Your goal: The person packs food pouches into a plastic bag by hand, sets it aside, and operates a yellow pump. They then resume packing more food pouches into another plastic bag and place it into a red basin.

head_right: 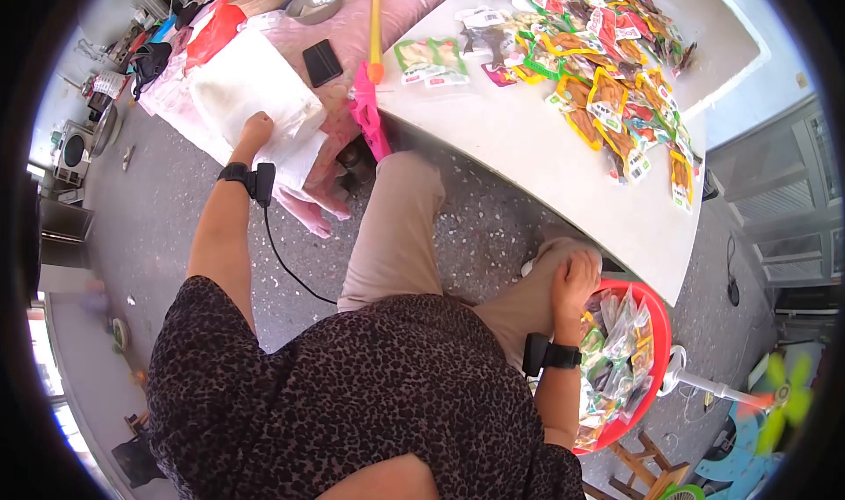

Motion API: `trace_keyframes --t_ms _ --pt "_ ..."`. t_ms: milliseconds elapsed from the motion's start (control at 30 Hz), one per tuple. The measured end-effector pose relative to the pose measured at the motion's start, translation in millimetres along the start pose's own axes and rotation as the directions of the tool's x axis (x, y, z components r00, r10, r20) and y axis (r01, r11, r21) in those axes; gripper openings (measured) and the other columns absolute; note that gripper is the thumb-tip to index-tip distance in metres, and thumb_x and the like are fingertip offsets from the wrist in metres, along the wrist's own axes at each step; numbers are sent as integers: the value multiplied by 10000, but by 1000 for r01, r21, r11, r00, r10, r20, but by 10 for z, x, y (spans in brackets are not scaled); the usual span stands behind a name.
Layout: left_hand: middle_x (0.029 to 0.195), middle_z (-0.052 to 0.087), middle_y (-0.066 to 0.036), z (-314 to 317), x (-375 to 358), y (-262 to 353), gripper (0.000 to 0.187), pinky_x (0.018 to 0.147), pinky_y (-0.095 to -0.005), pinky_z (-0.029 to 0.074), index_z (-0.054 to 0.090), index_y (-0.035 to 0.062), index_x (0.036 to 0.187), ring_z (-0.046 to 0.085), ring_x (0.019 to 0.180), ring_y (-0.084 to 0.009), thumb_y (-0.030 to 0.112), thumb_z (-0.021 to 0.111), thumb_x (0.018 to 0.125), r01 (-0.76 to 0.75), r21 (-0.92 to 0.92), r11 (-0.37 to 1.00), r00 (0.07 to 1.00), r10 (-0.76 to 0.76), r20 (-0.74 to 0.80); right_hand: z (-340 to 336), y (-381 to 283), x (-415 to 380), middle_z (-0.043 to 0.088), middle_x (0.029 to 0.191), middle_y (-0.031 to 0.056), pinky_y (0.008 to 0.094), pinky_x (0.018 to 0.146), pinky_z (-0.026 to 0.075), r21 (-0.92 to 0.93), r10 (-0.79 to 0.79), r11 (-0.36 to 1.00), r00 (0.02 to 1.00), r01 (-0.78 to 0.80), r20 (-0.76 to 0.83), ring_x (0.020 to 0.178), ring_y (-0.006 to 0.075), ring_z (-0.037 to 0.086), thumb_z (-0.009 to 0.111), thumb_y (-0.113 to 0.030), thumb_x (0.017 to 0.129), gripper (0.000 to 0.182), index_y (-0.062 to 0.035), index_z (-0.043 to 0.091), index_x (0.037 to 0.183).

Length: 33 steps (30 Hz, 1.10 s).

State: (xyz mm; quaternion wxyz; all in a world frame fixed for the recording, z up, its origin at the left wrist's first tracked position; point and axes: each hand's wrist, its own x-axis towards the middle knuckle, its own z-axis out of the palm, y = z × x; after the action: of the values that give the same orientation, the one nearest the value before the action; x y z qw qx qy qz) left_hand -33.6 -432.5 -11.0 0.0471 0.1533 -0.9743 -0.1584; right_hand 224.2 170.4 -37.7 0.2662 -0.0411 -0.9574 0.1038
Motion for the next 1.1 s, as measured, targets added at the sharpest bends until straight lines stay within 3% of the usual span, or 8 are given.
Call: trace_keyframes --t_ms 167,267,500,733,867,967,1000,1100 --pt "877 560 -204 117 -1 -142 373 750 -365 409 555 -9 869 525 862 -327 311 536 678 -153 0 988 980 152 -127 -8 -13 19 538 904 87 397 799 348 -19 -1 1000 1000 2 22 983 282 455 549 -89 640 188 -64 514 823" --pt "818 566 -210 -23 -28 2 324 715 -360 418 559 -21 808 541 812 -320 267 540 662 -95 11 995 990 94 107 5 -9 20 541 918 61 398 790 326 -25 54 998 998 -53 43 996 265 445 539 -118 631 187 -73 523 812" --pt "820 556 -219 98 80 -160 257 713 -391 407 543 -7 805 523 793 -357 202 426 712 -122 56 991 992 123 -25 29 0 -15 541 937 64 399 807 309 3 75 997 997 -75 4 1006 248 439 533 -130 643 196 -68 536 830" --pt "742 561 -154 -467 -149 236 234 654 -325 405 531 -8 768 535 704 -251 208 454 723 -115 -283 952 987 76 -144 14 -32 12 540 936 72 391 818 300 -2 91 996 995 -91 36 1012 239 436 531 -133 646 189 -72 532 825" --pt "736 552 -68 -718 -355 565 198 608 -237 407 519 -2 860 524 681 -139 151 413 794 46 -896 442 953 248 172 43 -47 23 542 920 83 390 802 318 17 63 998 998 -64 18 983 249 454 531 -120 638 183 -64 528 812" --pt "778 543 -51 -993 -1009 1349 193 614 -227 425 495 0 909 524 688 -123 141 397 822 149 -985 88 865 472 173 3 -58 64 545 888 103 368 752 364 162 41 986 999 -46 32 909 267 493 536 -92 648 182 -45 524 823" --pt "813 540 -58 -937 -1028 1386 187 650 -246 449 491 2 938 535 711 -143 127 448 805 209 -978 -11 723 675 147 -12 -63 90 546 876 110 357 732 382 232 33 972 998 -44 48 881 272 507 538 -82 655 181 -38 523 830" --pt "841 540 -59 -831 -1423 1838 206 673 -268 457 493 17 948 545 730 -165 77 523 753 458 -875 -154 688 685 240 -91 -327 203 554 839 91 291 668 411 546 174 817 982 -185 72 810 214 535 538 -69 709 157 -22 520 858"
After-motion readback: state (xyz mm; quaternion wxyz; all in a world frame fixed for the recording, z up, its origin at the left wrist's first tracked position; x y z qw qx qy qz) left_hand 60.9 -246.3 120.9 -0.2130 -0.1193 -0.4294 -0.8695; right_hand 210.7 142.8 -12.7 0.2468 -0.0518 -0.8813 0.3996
